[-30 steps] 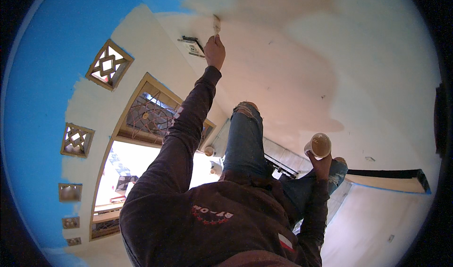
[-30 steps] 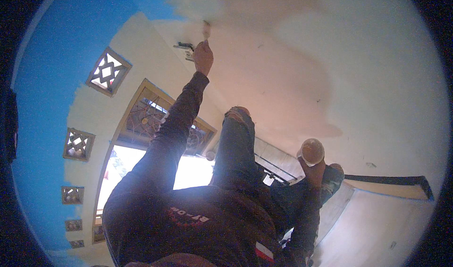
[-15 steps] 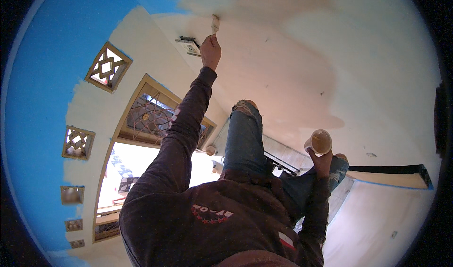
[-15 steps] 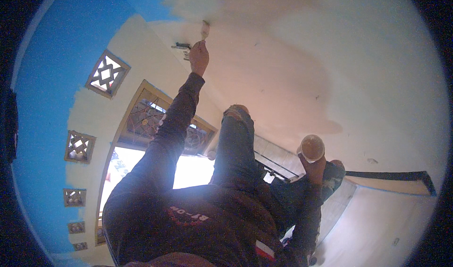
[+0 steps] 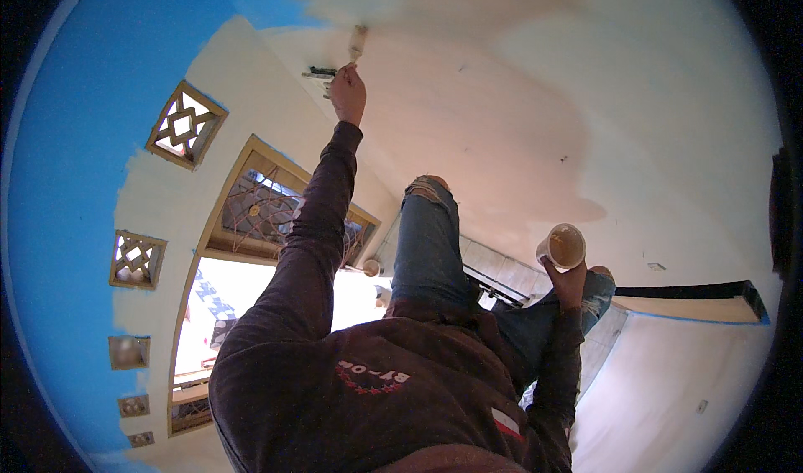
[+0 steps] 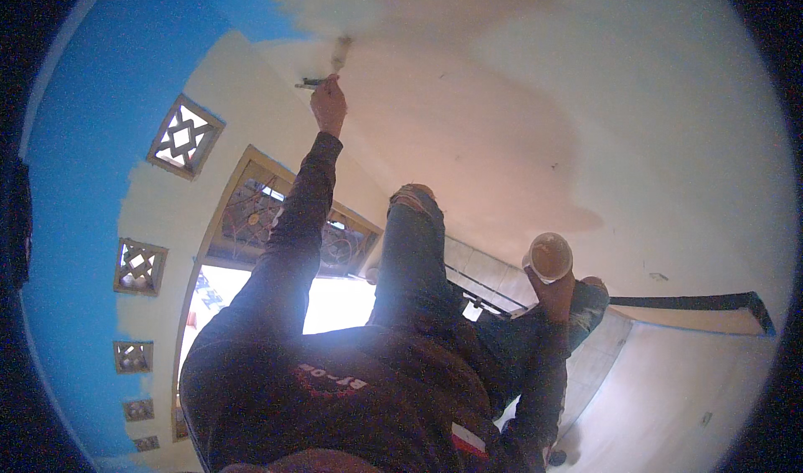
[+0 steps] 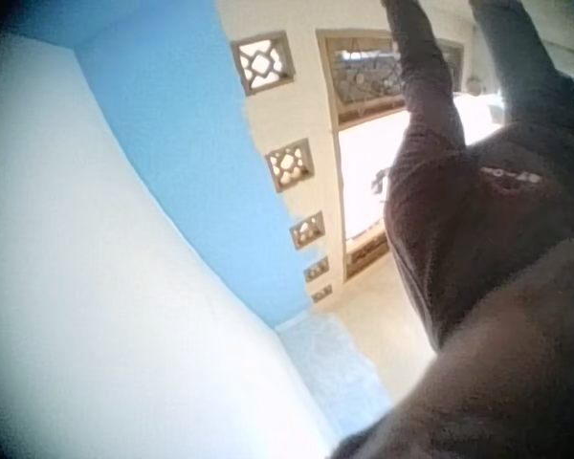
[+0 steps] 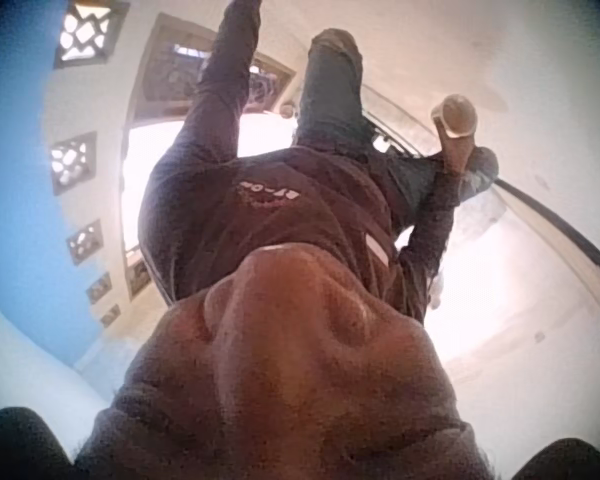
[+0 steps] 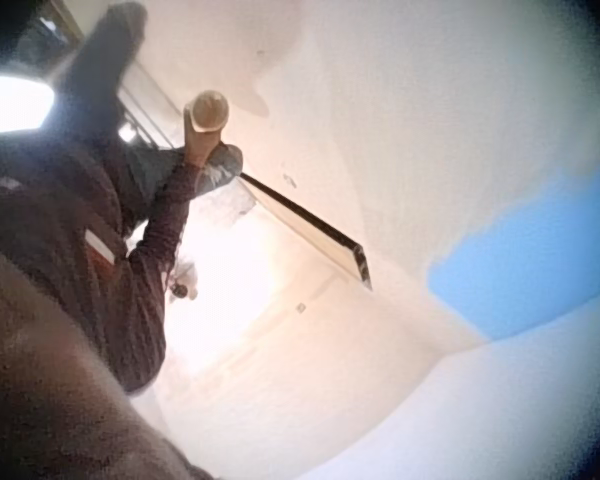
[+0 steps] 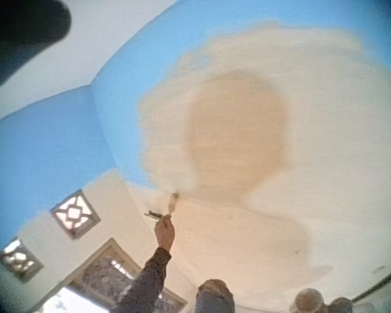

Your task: The person paints a ceiling using a small brush and a cup of paint. They repeatedly dip the brush into the cup and apply paint to the ceiling surface in a systematic manner.

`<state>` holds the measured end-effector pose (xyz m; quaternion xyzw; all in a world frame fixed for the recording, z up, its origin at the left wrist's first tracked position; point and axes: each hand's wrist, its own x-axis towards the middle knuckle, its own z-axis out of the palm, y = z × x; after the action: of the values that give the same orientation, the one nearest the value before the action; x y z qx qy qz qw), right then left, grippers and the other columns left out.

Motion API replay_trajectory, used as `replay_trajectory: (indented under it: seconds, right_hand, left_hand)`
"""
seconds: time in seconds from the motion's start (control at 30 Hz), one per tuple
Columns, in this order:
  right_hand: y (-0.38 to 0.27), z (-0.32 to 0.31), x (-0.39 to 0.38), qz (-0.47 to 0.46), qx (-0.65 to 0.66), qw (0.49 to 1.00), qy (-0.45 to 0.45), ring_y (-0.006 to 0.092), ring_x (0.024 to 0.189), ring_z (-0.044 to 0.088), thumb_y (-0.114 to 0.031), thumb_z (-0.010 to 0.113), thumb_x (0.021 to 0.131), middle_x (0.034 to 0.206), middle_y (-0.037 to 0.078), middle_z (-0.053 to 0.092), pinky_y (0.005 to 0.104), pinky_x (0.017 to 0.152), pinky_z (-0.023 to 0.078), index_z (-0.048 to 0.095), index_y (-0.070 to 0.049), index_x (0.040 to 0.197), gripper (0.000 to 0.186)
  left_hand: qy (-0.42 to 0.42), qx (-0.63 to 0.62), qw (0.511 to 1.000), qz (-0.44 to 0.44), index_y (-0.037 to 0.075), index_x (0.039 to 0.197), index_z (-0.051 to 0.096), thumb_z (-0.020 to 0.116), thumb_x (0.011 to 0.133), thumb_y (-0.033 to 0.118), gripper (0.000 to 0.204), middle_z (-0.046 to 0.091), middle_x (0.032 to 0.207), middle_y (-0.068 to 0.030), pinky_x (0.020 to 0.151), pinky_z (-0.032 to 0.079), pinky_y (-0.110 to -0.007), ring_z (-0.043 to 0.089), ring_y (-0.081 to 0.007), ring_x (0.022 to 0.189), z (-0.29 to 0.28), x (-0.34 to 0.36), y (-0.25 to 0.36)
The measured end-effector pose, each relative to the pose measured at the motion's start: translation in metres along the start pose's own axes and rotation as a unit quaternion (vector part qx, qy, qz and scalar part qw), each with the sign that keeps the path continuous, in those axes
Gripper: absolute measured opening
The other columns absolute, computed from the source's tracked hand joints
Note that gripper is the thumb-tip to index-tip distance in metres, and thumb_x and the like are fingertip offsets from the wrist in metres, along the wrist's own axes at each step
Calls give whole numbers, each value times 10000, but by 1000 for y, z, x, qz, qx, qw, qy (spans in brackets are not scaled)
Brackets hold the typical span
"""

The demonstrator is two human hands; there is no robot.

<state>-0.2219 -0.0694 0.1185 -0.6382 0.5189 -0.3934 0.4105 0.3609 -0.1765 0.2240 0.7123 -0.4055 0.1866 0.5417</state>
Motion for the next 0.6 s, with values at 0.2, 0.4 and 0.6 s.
replay_trajectory:
  seconds: [0.2, 0.4, 0.6]
  right_hand:
    - [1, 4, 2, -21, 22, 1000, -4, 279, 1125, 645, -183, 882, 701, 1194, 169, 665, 393, 971, 508, 549, 24, 1255, 678]
    - [8, 0, -1, -18, 17, 1000, 10, 277, 1115, 649, -178, 881, 702, 1188, 169, 669, 389, 965, 510, 552, 24, 1256, 676]
    - [8, 3, 2, -23, 11, 1000, 12, 278, 1121, 644, -187, 879, 708, 1194, 170, 665, 386, 960, 511, 551, 25, 1256, 673]
  left_hand:
    - [-68, 40, 997, 26, 1, 980, 721, 531, 986, 279, 336, 691, 783, -202, 635, 493, -457, 665, -372, 718, -4, 11, 5]
    - [-61, 49, 997, -20, -17, 925, 719, 537, 977, 286, 357, 676, 759, -216, 642, 489, -472, 661, -394, 726, -5, 6, 12]
    - [-49, 104, 993, 6, -3, 890, 707, 551, 966, 289, 339, 676, 769, -220, 649, 493, -493, 661, -410, 752, -4, 13, -3]
